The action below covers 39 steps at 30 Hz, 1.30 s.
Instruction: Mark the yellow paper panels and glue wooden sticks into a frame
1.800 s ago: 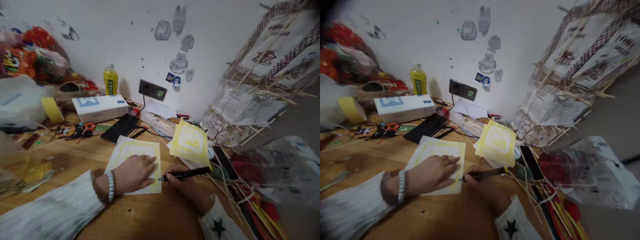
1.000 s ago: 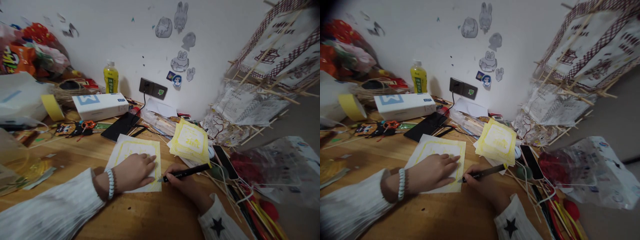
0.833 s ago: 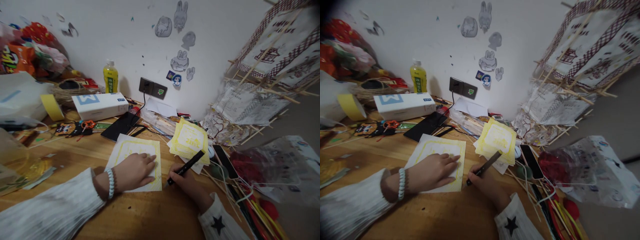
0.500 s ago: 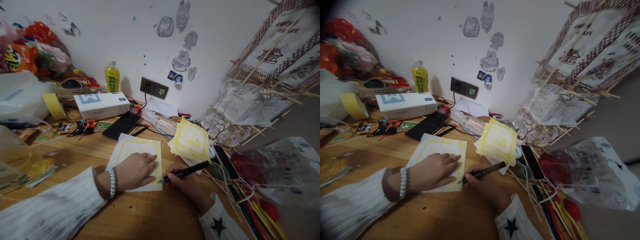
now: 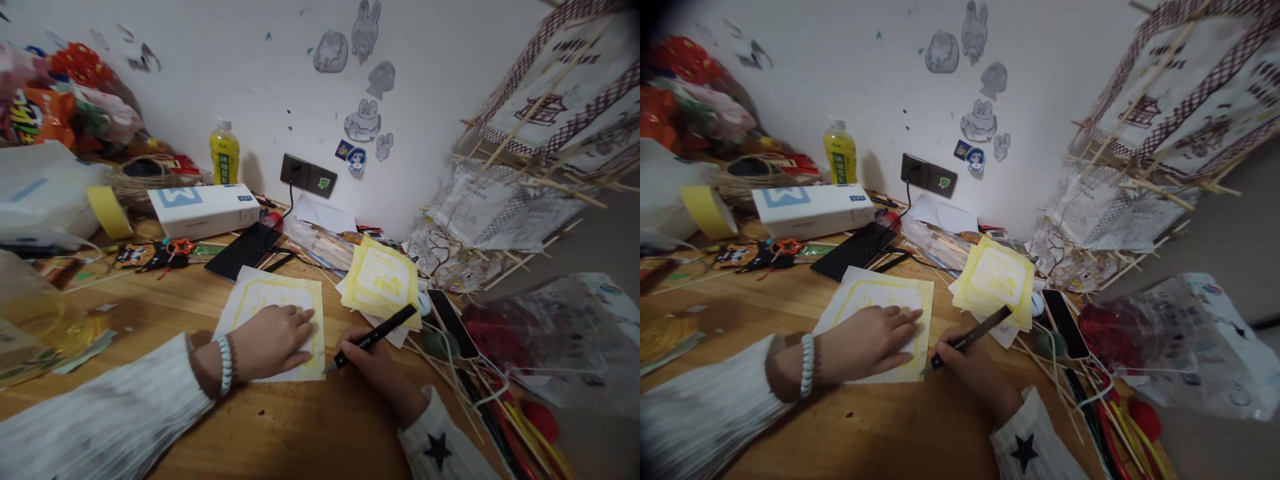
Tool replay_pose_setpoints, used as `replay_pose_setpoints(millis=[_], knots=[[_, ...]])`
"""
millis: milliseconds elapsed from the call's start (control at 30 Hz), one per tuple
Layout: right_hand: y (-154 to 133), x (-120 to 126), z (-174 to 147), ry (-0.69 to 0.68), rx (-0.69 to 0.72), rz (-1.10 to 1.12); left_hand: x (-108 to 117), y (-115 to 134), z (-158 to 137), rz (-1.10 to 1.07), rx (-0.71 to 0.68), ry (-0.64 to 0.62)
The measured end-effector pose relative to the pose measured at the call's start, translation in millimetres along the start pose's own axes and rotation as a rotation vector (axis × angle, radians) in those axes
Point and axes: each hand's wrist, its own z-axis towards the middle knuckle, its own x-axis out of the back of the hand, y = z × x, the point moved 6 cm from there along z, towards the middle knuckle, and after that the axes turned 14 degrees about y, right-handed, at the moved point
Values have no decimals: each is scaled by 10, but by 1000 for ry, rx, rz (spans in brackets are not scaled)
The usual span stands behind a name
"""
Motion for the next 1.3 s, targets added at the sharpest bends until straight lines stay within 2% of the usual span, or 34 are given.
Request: replay_pose_setpoints(millis=[367, 500, 667, 867, 1033, 1133, 1300], knots=[[-77, -39, -29, -49, 141, -127, -6, 9, -2, 1, 8, -29], [-33, -43, -21, -72, 77, -115, -17, 4, -10, 2, -1, -15], [8, -29, -22, -38, -3, 11, -15, 4, -8, 5, -5, -11], [-97, -74, -51, -77, 132, -135, 2, 7, 1, -22, 8, 16], [-124, -97, -55, -101, 192, -139, -1, 5, 2, -19, 8, 2], [-97, -95, -44, -102, 167, -131, -1, 7, -1, -15, 5, -3], [-20, -54, -34, -44, 32, -51, 9, 8, -3, -13, -1, 18]])
